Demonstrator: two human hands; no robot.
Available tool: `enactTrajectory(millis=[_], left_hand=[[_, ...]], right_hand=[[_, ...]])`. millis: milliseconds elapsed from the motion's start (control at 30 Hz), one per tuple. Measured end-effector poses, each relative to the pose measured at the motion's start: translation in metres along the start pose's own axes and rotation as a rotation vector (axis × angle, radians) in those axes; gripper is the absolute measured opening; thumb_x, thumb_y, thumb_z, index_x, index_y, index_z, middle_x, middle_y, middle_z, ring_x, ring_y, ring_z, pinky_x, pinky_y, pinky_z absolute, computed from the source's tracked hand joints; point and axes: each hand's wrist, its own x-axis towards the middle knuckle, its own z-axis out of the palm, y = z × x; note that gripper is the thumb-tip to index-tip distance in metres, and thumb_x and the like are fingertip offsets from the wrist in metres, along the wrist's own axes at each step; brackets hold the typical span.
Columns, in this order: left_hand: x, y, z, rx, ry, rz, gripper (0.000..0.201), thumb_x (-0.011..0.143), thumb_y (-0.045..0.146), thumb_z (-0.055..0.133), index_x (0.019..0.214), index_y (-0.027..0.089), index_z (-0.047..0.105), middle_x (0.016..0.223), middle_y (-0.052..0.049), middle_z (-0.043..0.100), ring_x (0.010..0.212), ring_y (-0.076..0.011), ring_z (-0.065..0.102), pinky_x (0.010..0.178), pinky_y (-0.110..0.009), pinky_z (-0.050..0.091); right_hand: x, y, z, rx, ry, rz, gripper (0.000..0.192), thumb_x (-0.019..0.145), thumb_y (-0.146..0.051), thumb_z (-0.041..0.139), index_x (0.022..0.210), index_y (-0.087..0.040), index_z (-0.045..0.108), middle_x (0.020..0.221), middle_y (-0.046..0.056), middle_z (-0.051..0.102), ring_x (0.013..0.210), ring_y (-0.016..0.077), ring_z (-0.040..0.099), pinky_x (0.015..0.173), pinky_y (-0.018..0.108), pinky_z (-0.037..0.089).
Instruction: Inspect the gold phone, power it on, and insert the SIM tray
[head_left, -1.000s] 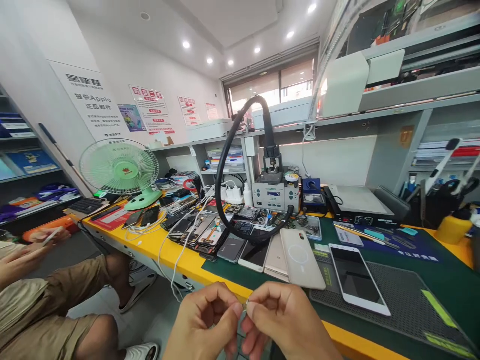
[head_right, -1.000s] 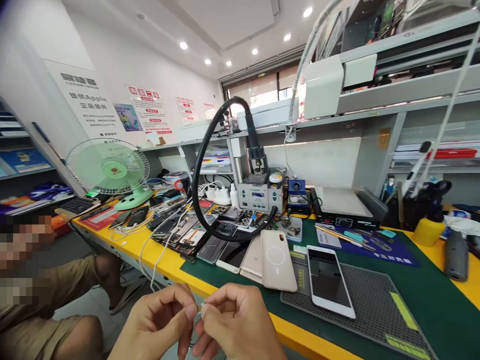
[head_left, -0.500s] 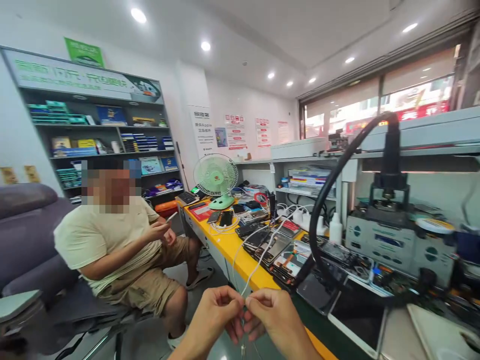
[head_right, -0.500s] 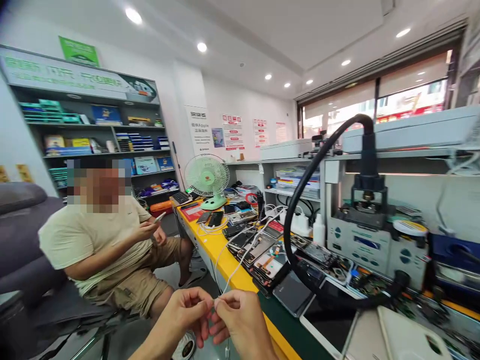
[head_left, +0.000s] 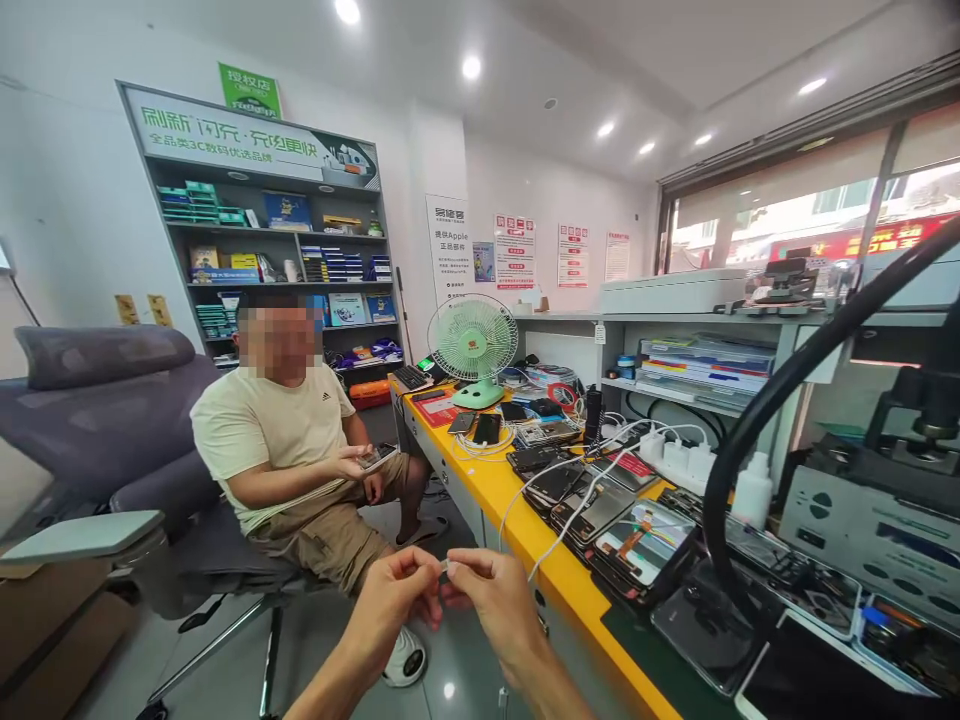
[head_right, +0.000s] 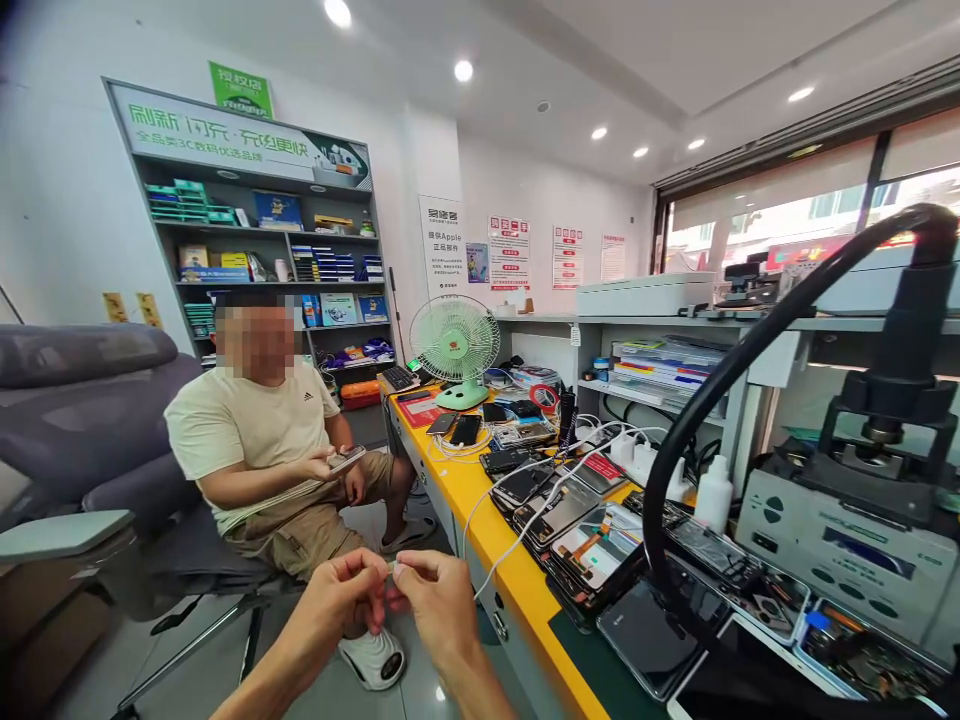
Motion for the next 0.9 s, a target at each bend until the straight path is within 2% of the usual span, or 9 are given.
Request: enactTrajectory(millis=[133,233,333,400,433,567,633,767,900], left_hand=[[-0.007,-0.007,0.006,-0.016,0.018,0.016,0.048,0.068,0.055,0.084,0.074,0.013,0.06,0.051,-0.005,0.063,0.042,-0.0124,0.054,0.043,-0.019,0.042],[-0.007,-0.007,0.0,-0.08,0.038,0.005,0.046,0.066,0.047,0.089,0.076,0.01,0.063,0.052,-0.004,0.062,0.041,-0.0118,0.053,0.042,-0.018,0.042],[0.004,0.004,-0.022,-0.235,0.116,-0.069,0.046,0.076,0.046,0.082,0.096,0.007,0.067,0.079,-0.01,0.071,0.054,-0.0169,0.064,0.044,-0.022,0.048],[0.02,0.016,-0.042,-0.364,0.198,-0.165,0.049,0.092,0.052,0.061,0.107,0.005,0.064,0.104,-0.017,0.07,0.071,-0.0209,0.07,0.054,-0.028,0.057],[0.031,0.021,-0.052,-0.419,0.243,-0.208,0.049,0.098,0.05,0.052,0.107,0.004,0.062,0.109,-0.019,0.068,0.081,-0.0217,0.071,0.061,-0.03,0.06],[0.07,0.033,-0.072,-0.548,0.376,-0.292,0.031,0.103,0.037,0.054,0.112,0.009,0.061,0.106,-0.01,0.067,0.086,-0.0167,0.068,0.069,-0.027,0.06],[0.081,0.032,-0.071,-0.585,0.41,-0.283,0.024,0.101,0.031,0.058,0.114,0.011,0.061,0.104,-0.007,0.066,0.084,-0.0154,0.067,0.068,-0.027,0.06],[0.084,0.023,-0.067,-0.629,0.42,-0.263,0.021,0.1,0.025,0.06,0.116,0.011,0.062,0.104,-0.007,0.067,0.084,-0.0154,0.068,0.069,-0.027,0.061],[0.074,0.016,-0.065,-0.641,0.39,-0.249,0.016,0.101,0.018,0.057,0.114,0.01,0.062,0.102,-0.006,0.068,0.083,-0.0149,0.069,0.068,-0.025,0.062]], right_hand=[[-0.002,0.0,0.004,0.022,0.004,-0.029,0.053,0.06,-0.051,0.085,0.088,-0.007,0.076,0.075,0.01,0.074,0.071,0.0253,0.072,0.068,0.033,0.06],[0.0,0.001,0.005,0.022,0.034,-0.071,0.048,0.062,-0.051,0.085,0.083,-0.008,0.076,0.075,0.011,0.074,0.07,0.0245,0.071,0.065,0.031,0.059],[0.003,0.0,0.002,0.016,0.072,-0.105,0.052,0.064,-0.054,0.085,0.086,-0.007,0.075,0.074,0.011,0.073,0.068,0.0241,0.071,0.064,0.032,0.06],[0.004,-0.001,0.0,0.01,0.09,-0.12,0.055,0.067,-0.055,0.084,0.09,-0.006,0.074,0.076,0.011,0.073,0.068,0.0243,0.072,0.064,0.033,0.062],[0.003,-0.002,-0.002,0.003,0.095,-0.128,0.055,0.069,-0.055,0.083,0.092,-0.005,0.074,0.078,0.012,0.073,0.069,0.0244,0.072,0.065,0.033,0.062],[-0.002,-0.005,-0.007,-0.075,0.114,-0.191,0.052,0.08,-0.052,0.075,0.099,-0.004,0.073,0.081,0.014,0.073,0.071,0.0259,0.073,0.066,0.036,0.064],[-0.008,-0.007,-0.009,-0.154,0.14,-0.274,0.047,0.086,-0.05,0.069,0.101,-0.005,0.074,0.084,0.016,0.073,0.074,0.0265,0.073,0.069,0.038,0.063],[-0.019,-0.011,-0.014,-0.347,0.155,-0.562,0.032,0.091,-0.041,0.063,0.103,-0.017,0.078,0.099,0.014,0.073,0.093,0.0285,0.07,0.09,0.042,0.055],[-0.021,-0.01,-0.021,-0.46,0.15,-0.715,0.03,0.095,-0.032,0.055,0.112,-0.021,0.077,0.099,0.014,0.073,0.094,0.0294,0.068,0.091,0.044,0.052]])
